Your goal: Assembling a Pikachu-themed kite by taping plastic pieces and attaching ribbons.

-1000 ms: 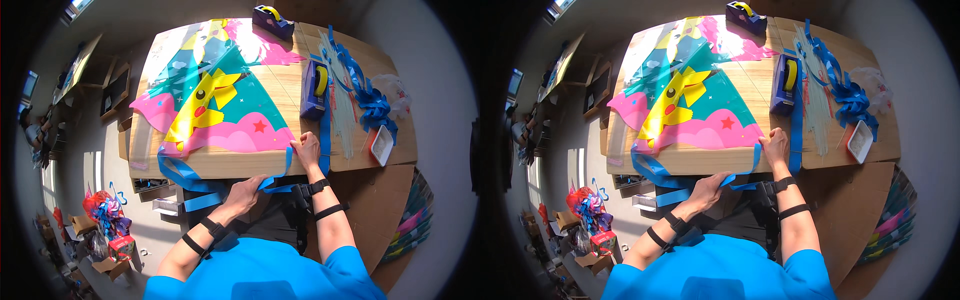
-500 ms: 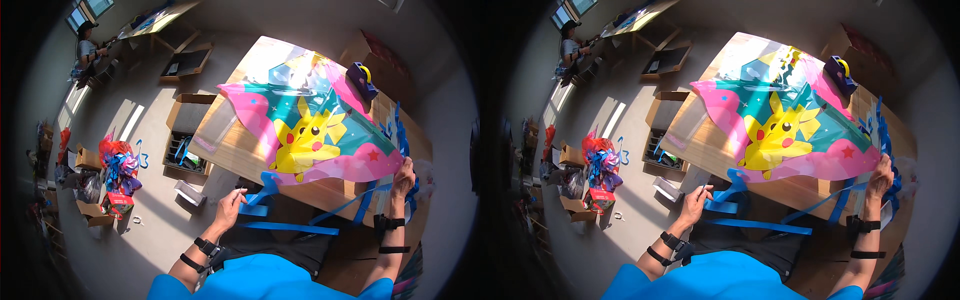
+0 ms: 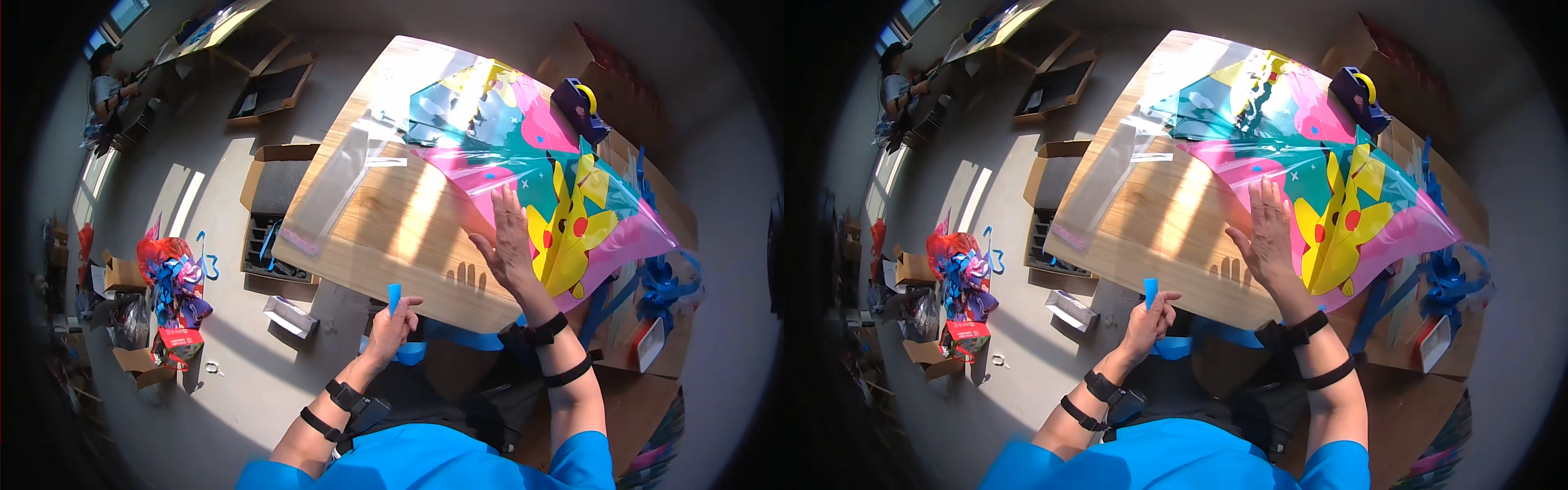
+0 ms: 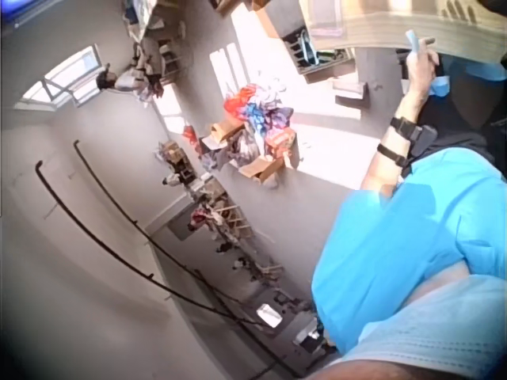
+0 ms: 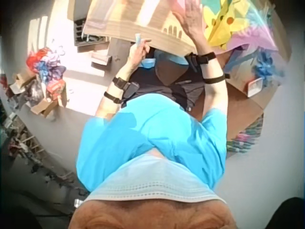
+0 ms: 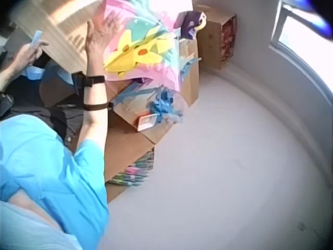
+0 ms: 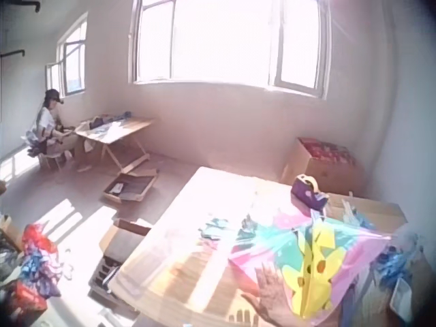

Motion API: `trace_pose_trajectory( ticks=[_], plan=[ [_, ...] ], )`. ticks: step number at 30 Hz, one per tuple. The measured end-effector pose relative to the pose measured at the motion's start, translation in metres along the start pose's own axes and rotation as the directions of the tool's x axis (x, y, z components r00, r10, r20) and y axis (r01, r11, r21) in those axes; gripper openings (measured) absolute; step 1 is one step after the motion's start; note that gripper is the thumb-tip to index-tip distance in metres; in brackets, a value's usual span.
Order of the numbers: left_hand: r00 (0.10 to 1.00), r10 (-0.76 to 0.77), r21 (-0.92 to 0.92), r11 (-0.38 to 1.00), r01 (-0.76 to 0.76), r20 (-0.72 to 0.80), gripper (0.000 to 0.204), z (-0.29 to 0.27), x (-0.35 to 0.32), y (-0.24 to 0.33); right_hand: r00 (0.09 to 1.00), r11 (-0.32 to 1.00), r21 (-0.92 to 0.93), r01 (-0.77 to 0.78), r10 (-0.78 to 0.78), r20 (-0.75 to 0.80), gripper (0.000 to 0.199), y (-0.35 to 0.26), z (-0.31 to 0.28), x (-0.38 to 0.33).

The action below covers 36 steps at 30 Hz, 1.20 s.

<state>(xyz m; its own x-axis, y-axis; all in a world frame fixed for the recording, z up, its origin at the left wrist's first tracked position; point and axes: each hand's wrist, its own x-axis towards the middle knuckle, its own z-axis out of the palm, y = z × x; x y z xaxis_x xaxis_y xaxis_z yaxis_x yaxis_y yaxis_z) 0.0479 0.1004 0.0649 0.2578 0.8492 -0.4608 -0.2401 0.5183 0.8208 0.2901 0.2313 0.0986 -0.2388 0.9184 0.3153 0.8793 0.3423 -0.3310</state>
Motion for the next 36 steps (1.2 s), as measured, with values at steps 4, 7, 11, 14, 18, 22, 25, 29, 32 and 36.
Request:
trace_pose_trajectory(
  ticks=[4, 7, 11, 14, 18, 22, 25, 29, 32, 36],
  plan=[
    [0.999, 0.035, 0.190, 0.981, -0.031, -0.021, 0.053, -0.003, -0.006, 0.016, 0.982, 0.959, -0.225, -0.169, 0.183, 0.041, 0.084, 0.024, 0.081, -0.038],
    [0.998, -0.044, 0.026, 0.999, 0.045, -0.041, 0.052, -0.015, -0.016, 0.013, 0.967, 0.971, -0.217, -0.099, 0.146, 0.208, 0.084, 0.027, 0.056, -0.092],
    [0.982, -0.187, -0.187, 0.964, 0.189, 0.030, 0.050, -0.013, -0.018, 0.005, 0.955, 0.970, -0.233, -0.067, 0.130, 0.267, 0.088, 0.015, 0.007, -0.173],
    [0.959, -0.228, -0.319, 0.908, 0.272, 0.169, 0.045, -0.002, -0.003, -0.003, 0.944, 0.952, -0.298, -0.066, 0.156, 0.290, 0.088, 0.015, -0.009, -0.184],
    [0.929, -0.224, -0.383, 0.863, 0.329, 0.294, 0.038, 0.007, -0.001, 0.003, 0.982, 0.989, -0.029, -0.146, 0.149, 0.115, 0.049, -0.035, -0.015, -0.139],
    [0.897, -0.213, -0.376, 0.852, 0.365, 0.388, 0.035, 0.012, -0.008, 0.009, 0.705, 0.341, 0.624, -0.703, 0.451, 0.548, 0.028, -0.092, -0.018, -0.099],
    [0.877, -0.247, -0.270, 0.886, 0.376, 0.413, 0.032, 0.012, -0.009, 0.002, 0.530, -0.192, 0.625, -0.757, 0.379, 0.758, 0.018, -0.114, -0.010, -0.086],
    [0.861, -0.191, -0.319, 0.873, 0.369, 0.472, 0.032, 0.009, -0.010, -0.006, 0.556, -0.137, 0.657, -0.742, 0.423, 0.716, 0.016, -0.115, 0.006, -0.097],
    [0.916, -0.192, -0.277, 0.914, 0.297, 0.352, 0.033, 0.015, -0.013, -0.002, 0.532, -0.214, 0.682, -0.699, 0.482, 0.696, 0.017, -0.116, 0.016, -0.101],
    [0.893, -0.194, -0.082, 0.965, 0.247, 0.406, 0.038, 0.006, -0.011, -0.006, 0.513, -0.092, 0.596, -0.798, 0.416, 0.751, 0.019, -0.119, 0.014, -0.098]
  ],
)
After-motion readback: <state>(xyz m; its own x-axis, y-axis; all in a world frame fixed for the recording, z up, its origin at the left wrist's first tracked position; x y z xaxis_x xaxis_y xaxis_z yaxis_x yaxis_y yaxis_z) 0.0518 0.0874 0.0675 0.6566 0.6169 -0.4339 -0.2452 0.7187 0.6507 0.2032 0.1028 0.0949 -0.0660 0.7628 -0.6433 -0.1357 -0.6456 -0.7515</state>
